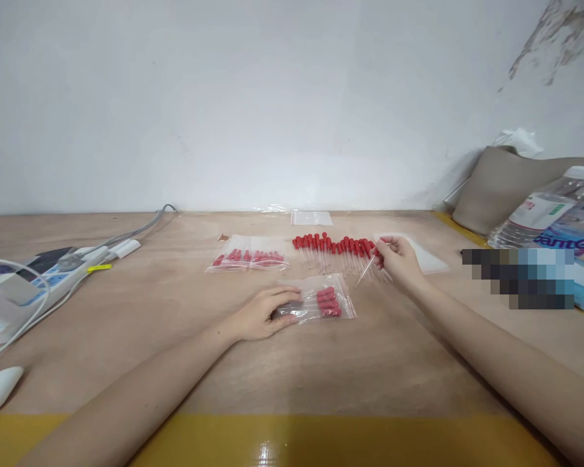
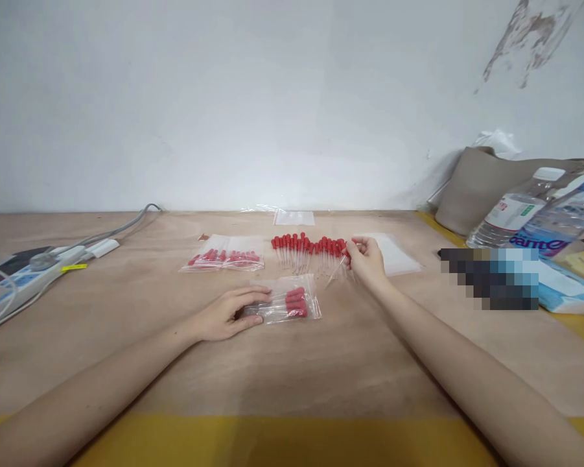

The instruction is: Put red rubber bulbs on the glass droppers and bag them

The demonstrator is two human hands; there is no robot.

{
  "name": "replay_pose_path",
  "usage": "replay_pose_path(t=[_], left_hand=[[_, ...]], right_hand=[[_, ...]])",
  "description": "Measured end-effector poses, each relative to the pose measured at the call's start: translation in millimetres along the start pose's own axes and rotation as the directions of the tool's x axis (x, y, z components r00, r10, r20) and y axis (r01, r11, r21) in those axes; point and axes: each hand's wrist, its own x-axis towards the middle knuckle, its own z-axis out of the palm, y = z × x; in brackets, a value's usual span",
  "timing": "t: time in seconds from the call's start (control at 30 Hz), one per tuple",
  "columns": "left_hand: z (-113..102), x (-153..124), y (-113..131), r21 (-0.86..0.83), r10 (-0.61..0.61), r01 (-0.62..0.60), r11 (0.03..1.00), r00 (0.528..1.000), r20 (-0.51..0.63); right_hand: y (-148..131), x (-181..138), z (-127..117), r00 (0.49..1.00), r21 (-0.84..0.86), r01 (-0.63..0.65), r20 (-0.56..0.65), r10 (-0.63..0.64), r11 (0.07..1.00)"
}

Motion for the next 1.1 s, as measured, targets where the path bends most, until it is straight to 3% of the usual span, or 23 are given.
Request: replay_pose_path(t=[0.17,0.3,0.4,0.5,0.63,0.8,0.97,1.1], left_hand=[[0.1,0.2,0.3,-0.006,0.008,-0.008,1.0,1.0,-0.01],[0.1,-0.9,1.0,0.004,-0.024,0.024,1.0,1.0,-0.005],[0.0,-1.6,1.4,0.015,-0.058,0.058,0.998,0.998,0.001],[-0.3,-1.3,2.0,0.02,-0.066,0.066,0.998,0.998,0.008],[-0.8,-0.4,2.3,0.02,-0.06,0.06,0.998,0.998,0.013],[-0.5,-0.6,1.5,0.033,-0.054,0.054,0.998,0.999,0.004],[0.0,0.2,1.1,0.032,-0.048,0.048,0.998,0.999,0.0],[0.3,1.0,1.4,0.024,-0.042,0.042,0.999,0.999,-0.011]], right_hand=[[11.7,-20.7,6.7,0.984,0.186,-0.173,0.001,0.176,0.967],[14.5,-34.8,12.6,0.96,0.311,-0.277,0.133,0.248,0.909],[17.7,-44.0,11.6,0.918,0.241,-0.315,0.323,0.231,0.918],[21.5,-47.7,8.3,0.847,0.059,-0.248,0.498,0.187,0.967],[23.2,-48.5,10.1,0.772,-0.109,-0.151,0.608,0.186,0.982],[20.6,-50.3,21.0,0.803,-0.123,-0.018,0.59,0.088,0.992],[20.8,-47.4,29.1,0.745,-0.188,-0.035,0.649,0.151,0.982],[23.3,-47.6,33.6,0.822,-0.25,-0.015,0.548,0.155,0.968]])
